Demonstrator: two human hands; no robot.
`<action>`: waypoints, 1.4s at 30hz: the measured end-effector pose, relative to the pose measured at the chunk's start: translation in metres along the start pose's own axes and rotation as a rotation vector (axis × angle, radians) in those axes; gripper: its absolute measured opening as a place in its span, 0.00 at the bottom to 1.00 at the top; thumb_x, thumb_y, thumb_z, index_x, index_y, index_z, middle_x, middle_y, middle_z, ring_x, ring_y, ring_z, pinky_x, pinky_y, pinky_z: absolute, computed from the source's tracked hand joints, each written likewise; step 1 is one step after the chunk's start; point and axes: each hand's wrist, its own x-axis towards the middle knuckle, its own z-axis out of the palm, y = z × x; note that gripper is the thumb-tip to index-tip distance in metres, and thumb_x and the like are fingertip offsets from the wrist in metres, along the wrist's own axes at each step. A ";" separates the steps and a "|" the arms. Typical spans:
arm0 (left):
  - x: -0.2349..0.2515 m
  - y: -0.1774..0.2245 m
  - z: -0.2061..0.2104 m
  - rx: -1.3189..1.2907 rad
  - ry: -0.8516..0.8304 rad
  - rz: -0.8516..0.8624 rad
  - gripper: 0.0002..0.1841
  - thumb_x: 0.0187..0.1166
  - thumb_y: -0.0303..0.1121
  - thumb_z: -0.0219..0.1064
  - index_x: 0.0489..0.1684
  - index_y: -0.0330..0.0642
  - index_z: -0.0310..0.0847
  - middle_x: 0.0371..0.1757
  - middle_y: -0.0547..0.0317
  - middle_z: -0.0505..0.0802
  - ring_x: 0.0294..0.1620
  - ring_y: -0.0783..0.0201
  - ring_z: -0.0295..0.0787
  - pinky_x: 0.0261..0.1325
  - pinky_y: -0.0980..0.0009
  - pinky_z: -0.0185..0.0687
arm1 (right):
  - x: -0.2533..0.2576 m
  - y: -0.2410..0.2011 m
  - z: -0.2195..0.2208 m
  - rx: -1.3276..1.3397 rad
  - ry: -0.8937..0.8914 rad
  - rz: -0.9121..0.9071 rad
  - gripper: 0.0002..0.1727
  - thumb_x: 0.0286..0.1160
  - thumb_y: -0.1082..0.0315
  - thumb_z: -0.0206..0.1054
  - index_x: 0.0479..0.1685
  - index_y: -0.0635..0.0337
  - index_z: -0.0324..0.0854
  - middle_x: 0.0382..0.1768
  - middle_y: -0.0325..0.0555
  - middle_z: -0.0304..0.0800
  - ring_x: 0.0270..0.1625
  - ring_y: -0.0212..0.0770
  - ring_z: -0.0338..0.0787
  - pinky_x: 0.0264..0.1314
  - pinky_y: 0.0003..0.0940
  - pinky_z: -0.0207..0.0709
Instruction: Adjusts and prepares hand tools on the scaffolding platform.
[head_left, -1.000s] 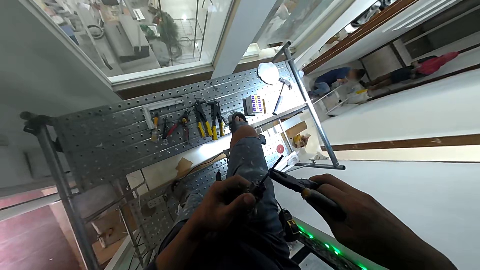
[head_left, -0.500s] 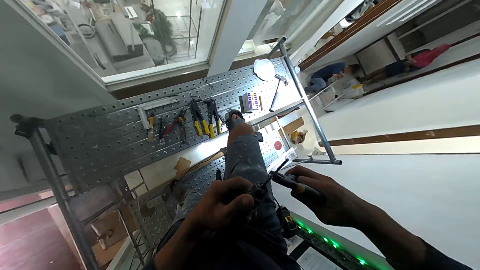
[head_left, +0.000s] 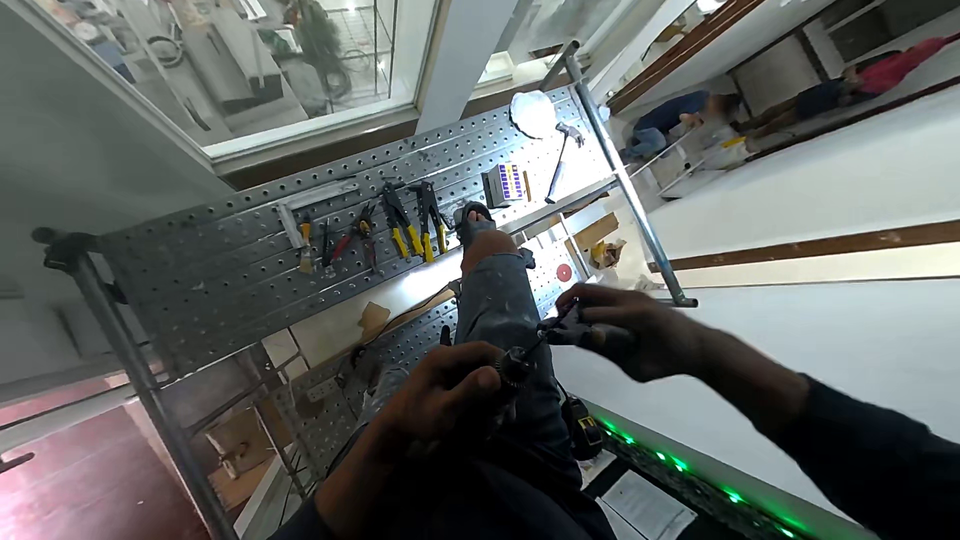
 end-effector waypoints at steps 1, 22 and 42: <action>-0.001 0.001 -0.001 -0.004 0.002 0.001 0.24 0.88 0.53 0.58 0.54 0.39 0.87 0.37 0.52 0.95 0.37 0.64 0.93 0.46 0.64 0.93 | -0.002 -0.001 0.013 0.097 0.014 0.016 0.17 0.84 0.54 0.61 0.34 0.57 0.85 0.51 0.44 0.88 0.53 0.31 0.88 0.52 0.27 0.87; -0.017 -0.003 -0.005 -0.017 0.012 0.046 0.26 0.92 0.53 0.51 0.36 0.43 0.88 0.30 0.65 0.91 0.34 0.77 0.87 0.42 0.76 0.86 | -0.016 -0.057 0.085 1.706 -0.207 0.361 0.14 0.85 0.49 0.62 0.39 0.43 0.86 0.28 0.26 0.88 0.28 0.22 0.87 0.31 0.21 0.84; -0.135 -0.013 -0.066 -0.103 1.347 0.210 0.30 0.88 0.62 0.48 0.45 0.46 0.88 0.35 0.53 0.94 0.37 0.57 0.95 0.43 0.59 0.94 | 0.155 0.001 0.055 -0.309 -0.332 1.149 0.21 0.79 0.55 0.69 0.26 0.64 0.83 0.28 0.59 0.86 0.34 0.58 0.88 0.36 0.61 0.79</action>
